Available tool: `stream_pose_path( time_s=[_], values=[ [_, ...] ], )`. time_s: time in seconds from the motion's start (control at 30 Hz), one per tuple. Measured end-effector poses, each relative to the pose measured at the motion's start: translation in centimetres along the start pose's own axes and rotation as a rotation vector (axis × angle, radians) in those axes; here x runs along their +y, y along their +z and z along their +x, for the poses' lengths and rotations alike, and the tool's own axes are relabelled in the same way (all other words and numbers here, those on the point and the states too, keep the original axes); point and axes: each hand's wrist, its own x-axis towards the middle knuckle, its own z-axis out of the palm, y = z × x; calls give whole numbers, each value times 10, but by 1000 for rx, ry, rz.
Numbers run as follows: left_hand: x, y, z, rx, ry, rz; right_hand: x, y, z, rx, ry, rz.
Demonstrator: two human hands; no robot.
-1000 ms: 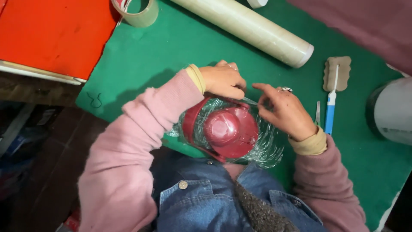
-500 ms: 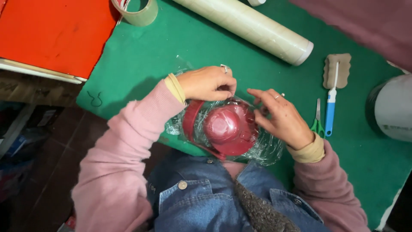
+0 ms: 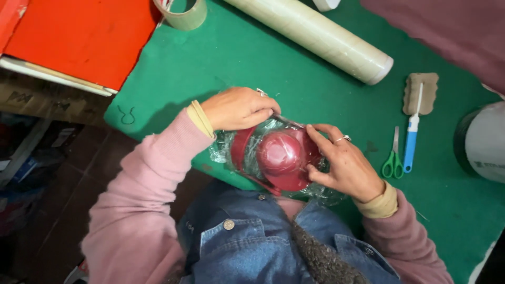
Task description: Wrapping a red plastic kettle with plastic wrap.
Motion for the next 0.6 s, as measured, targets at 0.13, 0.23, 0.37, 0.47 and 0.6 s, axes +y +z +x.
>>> stream_pose_path(
  time_s=[0.13,0.23,0.37,0.47,0.6],
  values=[
    [-13,-5,-22,41,-22,30,-3,0,1,4,4,-24],
    [-8,-12,-37,59,-57,38,-3,2,1,11,11,-25],
    [-1,-15,-50,51,-183,91,-3,3,1,38,-19,-52],
    [-8,-11,-59,113,-110,183,-3,3,1,37,-16,-45],
    [-6,-9,-58,203,0,356,0,2,-1,27,-33,-5]
  ],
)
